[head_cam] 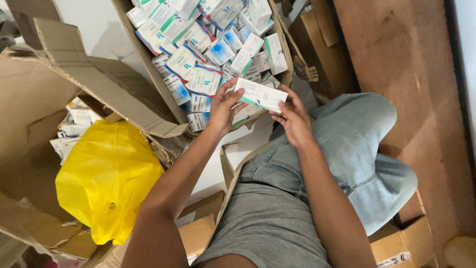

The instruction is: The person sits on the floor and repeatedly picks up small white and green boxes from a large cardboard box. They place the boxes onto a wooden shelf, arranging them in neat rows next to existing stacks.

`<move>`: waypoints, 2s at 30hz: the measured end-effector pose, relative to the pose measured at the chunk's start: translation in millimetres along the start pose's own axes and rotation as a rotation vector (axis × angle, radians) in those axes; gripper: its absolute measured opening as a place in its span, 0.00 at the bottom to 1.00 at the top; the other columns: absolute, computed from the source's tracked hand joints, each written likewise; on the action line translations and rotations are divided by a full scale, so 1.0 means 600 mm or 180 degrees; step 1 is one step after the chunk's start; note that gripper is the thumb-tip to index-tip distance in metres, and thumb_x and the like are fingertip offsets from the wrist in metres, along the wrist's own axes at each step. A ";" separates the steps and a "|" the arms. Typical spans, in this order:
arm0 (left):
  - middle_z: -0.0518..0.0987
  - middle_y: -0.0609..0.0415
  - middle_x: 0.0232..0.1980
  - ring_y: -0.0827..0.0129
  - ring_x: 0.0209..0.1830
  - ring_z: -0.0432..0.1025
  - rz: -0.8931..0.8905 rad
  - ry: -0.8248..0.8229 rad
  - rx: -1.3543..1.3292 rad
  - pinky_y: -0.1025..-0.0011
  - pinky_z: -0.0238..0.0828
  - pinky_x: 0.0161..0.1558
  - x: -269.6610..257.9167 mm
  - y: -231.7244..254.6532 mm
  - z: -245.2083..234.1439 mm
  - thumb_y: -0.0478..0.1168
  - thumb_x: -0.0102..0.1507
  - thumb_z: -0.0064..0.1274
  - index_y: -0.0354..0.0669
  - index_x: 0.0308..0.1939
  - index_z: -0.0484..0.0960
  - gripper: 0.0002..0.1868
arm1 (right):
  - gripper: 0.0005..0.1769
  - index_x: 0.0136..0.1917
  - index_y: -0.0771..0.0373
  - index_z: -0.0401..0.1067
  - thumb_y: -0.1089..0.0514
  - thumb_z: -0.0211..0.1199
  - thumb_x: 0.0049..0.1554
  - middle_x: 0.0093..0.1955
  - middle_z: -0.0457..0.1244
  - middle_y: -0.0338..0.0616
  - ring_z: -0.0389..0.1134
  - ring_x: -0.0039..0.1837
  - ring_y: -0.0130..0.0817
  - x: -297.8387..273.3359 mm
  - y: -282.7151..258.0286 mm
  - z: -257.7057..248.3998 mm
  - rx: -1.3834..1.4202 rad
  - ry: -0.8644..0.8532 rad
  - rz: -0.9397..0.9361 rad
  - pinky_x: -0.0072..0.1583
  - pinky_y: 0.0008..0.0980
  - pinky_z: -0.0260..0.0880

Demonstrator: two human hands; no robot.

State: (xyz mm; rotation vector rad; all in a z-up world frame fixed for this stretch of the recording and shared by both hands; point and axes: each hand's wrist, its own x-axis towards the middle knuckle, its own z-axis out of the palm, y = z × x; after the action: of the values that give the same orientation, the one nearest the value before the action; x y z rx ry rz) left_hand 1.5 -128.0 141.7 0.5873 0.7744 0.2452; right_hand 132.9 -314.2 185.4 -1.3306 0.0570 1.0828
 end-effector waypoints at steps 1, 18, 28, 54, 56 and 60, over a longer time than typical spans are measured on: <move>0.80 0.50 0.52 0.67 0.55 0.75 0.0042 0.0015 0.0004 0.63 0.76 0.57 0.001 0.000 0.003 0.38 0.63 0.60 0.42 0.70 0.67 0.32 | 0.30 0.79 0.53 0.58 0.56 0.58 0.65 0.61 0.66 0.45 0.69 0.56 0.30 0.001 -0.003 0.001 -0.0003 0.0090 0.0054 0.57 0.29 0.71; 0.73 0.41 0.61 0.47 0.61 0.67 0.0261 0.0563 0.4859 0.57 0.67 0.63 0.077 -0.184 -0.133 0.54 0.52 0.71 0.41 0.62 0.74 0.40 | 0.20 0.65 0.57 0.62 0.57 0.63 0.62 0.62 0.66 0.50 0.70 0.59 0.45 0.011 0.010 -0.058 0.2008 0.0883 -0.0307 0.56 0.37 0.75; 0.72 0.41 0.64 0.48 0.64 0.65 -0.0039 0.0321 0.5174 0.59 0.61 0.68 0.074 -0.197 -0.176 0.57 0.47 0.74 0.46 0.65 0.75 0.46 | 0.22 0.64 0.50 0.61 0.59 0.66 0.60 0.61 0.65 0.45 0.68 0.57 0.41 0.005 0.015 -0.050 0.1536 0.0888 -0.0321 0.58 0.38 0.73; 0.84 0.51 0.53 0.69 0.50 0.78 0.0218 -0.0158 0.0871 0.69 0.74 0.53 0.035 0.122 -0.056 0.41 0.64 0.64 0.36 0.61 0.80 0.23 | 0.27 0.71 0.46 0.61 0.58 0.65 0.62 0.56 0.66 0.43 0.69 0.50 0.34 0.013 0.026 -0.061 0.1252 0.0848 -0.0665 0.51 0.30 0.71; 0.83 0.53 0.53 0.72 0.49 0.76 0.0191 -0.0137 0.1061 0.71 0.71 0.49 0.020 0.137 -0.040 0.42 0.64 0.63 0.37 0.64 0.78 0.26 | 0.27 0.72 0.48 0.62 0.57 0.65 0.62 0.54 0.67 0.43 0.69 0.48 0.32 0.002 0.016 -0.054 0.1189 0.0732 -0.0665 0.50 0.29 0.71; 0.81 0.58 0.53 0.76 0.47 0.74 0.0102 -0.0195 0.1383 0.72 0.69 0.45 -0.017 0.182 0.006 0.43 0.63 0.60 0.38 0.70 0.74 0.31 | 0.27 0.74 0.52 0.60 0.56 0.63 0.64 0.54 0.68 0.43 0.69 0.48 0.30 -0.043 -0.033 -0.051 0.1051 0.0553 -0.0837 0.51 0.30 0.72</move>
State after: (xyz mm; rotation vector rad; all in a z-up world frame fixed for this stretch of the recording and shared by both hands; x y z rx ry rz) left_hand -3.0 -44.6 213.4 1.0133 0.7631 0.0860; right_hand 147.8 -350.7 205.9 -1.0942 0.1771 0.6992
